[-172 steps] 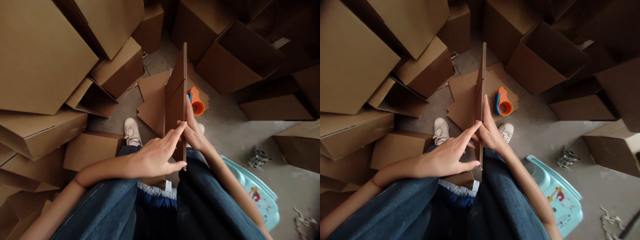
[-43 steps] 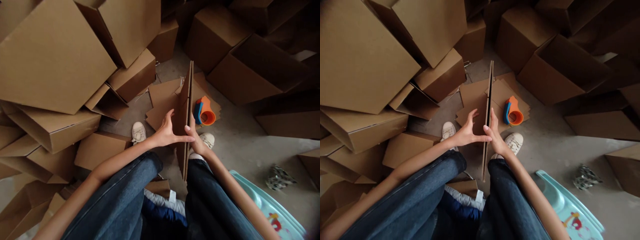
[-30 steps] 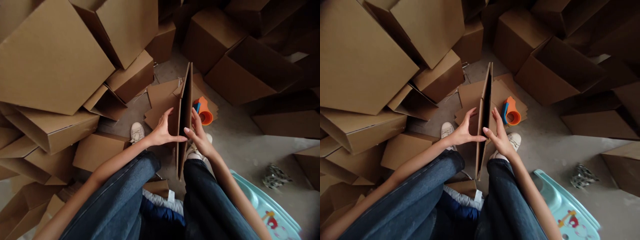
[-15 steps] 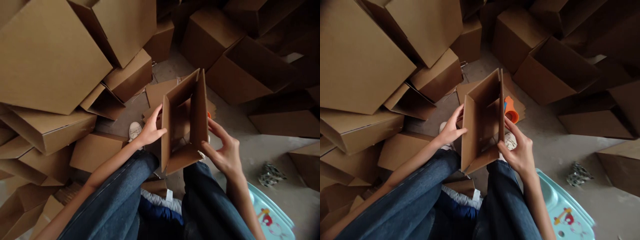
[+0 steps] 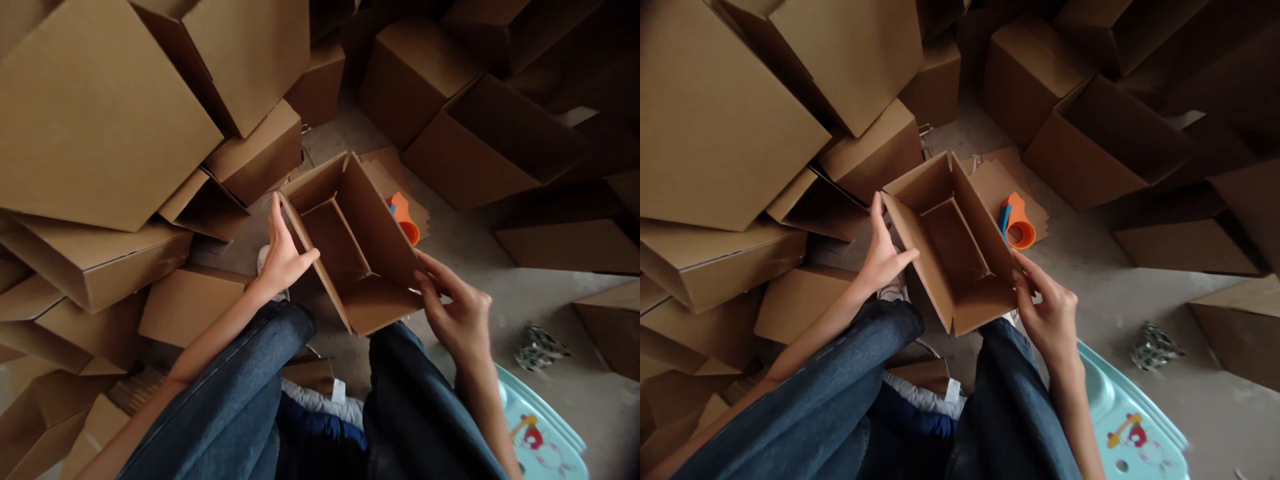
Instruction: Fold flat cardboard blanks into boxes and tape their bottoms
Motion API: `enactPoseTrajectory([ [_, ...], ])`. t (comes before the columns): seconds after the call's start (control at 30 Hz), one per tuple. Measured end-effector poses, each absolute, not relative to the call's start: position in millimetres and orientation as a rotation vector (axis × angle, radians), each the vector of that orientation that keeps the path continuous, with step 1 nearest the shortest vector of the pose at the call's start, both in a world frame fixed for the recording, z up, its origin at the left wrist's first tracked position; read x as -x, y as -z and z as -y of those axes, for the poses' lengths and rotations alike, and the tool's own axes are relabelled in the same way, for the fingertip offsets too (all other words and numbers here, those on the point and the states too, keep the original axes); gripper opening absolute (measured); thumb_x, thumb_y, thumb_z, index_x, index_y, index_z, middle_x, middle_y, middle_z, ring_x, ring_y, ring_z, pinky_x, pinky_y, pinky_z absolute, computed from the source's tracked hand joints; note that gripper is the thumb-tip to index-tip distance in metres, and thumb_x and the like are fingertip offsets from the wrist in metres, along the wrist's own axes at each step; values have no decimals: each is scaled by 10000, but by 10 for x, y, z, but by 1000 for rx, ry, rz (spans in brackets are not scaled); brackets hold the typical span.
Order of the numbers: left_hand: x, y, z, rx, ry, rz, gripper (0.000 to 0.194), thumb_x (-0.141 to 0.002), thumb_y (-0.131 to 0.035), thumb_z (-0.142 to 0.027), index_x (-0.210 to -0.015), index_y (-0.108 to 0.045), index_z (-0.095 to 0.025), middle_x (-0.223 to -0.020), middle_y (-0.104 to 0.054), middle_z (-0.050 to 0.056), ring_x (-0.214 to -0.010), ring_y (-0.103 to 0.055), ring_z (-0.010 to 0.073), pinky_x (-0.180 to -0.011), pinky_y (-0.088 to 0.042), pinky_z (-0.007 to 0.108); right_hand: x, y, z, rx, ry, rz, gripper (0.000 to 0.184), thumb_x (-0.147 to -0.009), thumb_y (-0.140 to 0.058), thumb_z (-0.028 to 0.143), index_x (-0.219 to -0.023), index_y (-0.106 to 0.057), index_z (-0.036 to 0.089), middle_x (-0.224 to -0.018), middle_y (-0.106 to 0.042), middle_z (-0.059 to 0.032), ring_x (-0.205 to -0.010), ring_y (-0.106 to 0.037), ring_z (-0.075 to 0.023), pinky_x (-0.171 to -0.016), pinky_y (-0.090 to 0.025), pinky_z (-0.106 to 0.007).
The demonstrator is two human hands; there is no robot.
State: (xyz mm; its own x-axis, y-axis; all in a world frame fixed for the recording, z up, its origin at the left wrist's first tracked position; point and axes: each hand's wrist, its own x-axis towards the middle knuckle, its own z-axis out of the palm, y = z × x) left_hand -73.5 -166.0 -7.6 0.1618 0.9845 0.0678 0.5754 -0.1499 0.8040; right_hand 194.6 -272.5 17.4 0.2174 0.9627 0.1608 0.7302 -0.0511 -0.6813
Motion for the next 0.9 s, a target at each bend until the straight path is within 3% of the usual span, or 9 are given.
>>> enactPoseTrajectory([
  [0.1, 738, -83, 1698, -1876, -869, -1531, 1240, -723, -742, -156, -1560, 157, -329, -1678, 29, 103, -1547, -57, 353, -1242, -177, 574, -1902, -137, 2701, 1792, -425, 1624, 355, -938, -573, 222, -1277, -671, 258, -1061, -778, -47, -812, -760, -205, -688, -616, -310],
  [0.27, 849, -299, 1676, -1964, -927, -1586, 1105, -794, -762, -334, -1578, 17, -309, -1678, -59, 99, -1543, -78, 363, -1253, -128, 557, -1841, -130, 2709, 1640, -509, 1781, 441, -945, -540, 150, -1353, -614, 299, -1114, -767, -26, -867, -758, -191, -728, -617, -290],
  [0.4, 930, -204, 1604, -1929, -894, -1628, 995, -820, -748, -414, -1570, -112, -263, -1645, -223, 135, -1513, -238, 337, -1234, -247, 509, -1834, -170, 2696, 1514, -663, 1890, 494, -958, -506, 123, -1401, -560, 335, -1237, -723, -9, -1004, -735, -185, -841, -599, -291],
  [0.57, 1073, 71, 1462, -1928, -828, -1678, 628, -899, -619, -308, -1467, -371, -212, -1506, -489, 134, -1402, -461, 287, -1186, -367, 450, -1820, -214, 2679, 1575, -894, 1804, 464, -981, -509, 239, -1430, -506, 355, -1343, -659, -23, -1190, -650, -216, -997, -539, -389],
  [0.67, 1177, 123, 1405, -1927, -788, -1776, 505, -893, -581, -251, -1383, -477, -192, -1375, -612, 130, -1299, -566, 292, -1118, -447, 444, -1825, -206, 2719, 1641, -1118, 1726, 739, -907, -620, 395, -1558, -279, 325, -1520, -496, -75, -1364, -508, -276, -1089, -467, -485],
  [0.7, 1201, 116, 1396, -1932, -751, -1807, 469, -884, -579, -236, -1346, -514, -183, -1308, -655, 129, -1244, -606, 300, -1081, -477, 450, -1834, -199, 2733, 1676, -1185, 1720, 782, -883, -631, 438, -1563, -273, 295, -1517, -495, -99, -1357, -513, -295, -1076, -474, -495],
  [0.8, 1214, 42, 1392, -1965, -576, -1854, 346, -858, -579, -200, -1198, -612, -148, -1064, -737, 122, -1040, -697, 316, -949, -544, 448, -1878, -189, 2744, 1948, -1203, 1668, 519, -915, -505, 494, -1329, -595, 194, -1173, -723, -138, -1036, -698, -315, -858, -567, -450],
  [0.83, 1199, 6, 1396, -1976, -517, -1842, 316, -856, -580, -195, -1163, -629, -140, -980, -745, 112, -968, -712, 309, -908, -556, 435, -1895, -191, 2735, 2073, -1124, 1619, 458, -934, -449, 501, -1161, -684, 180, -979, -757, -127, -869, -717, -300, -749, -568, -420],
  [0.9, 1155, -73, 1409, -1990, -425, -1789, 302, -862, -579, -193, -1150, -640, -128, -799, -726, 72, -820, -719, 278, -836, -565, 402, -1927, -206, 2696, 2257, -884, 1511, 471, -954, -380, 523, -863, -709, 197, -682, -701, -89, -615, -653, -257, -579, -500, -367],
])
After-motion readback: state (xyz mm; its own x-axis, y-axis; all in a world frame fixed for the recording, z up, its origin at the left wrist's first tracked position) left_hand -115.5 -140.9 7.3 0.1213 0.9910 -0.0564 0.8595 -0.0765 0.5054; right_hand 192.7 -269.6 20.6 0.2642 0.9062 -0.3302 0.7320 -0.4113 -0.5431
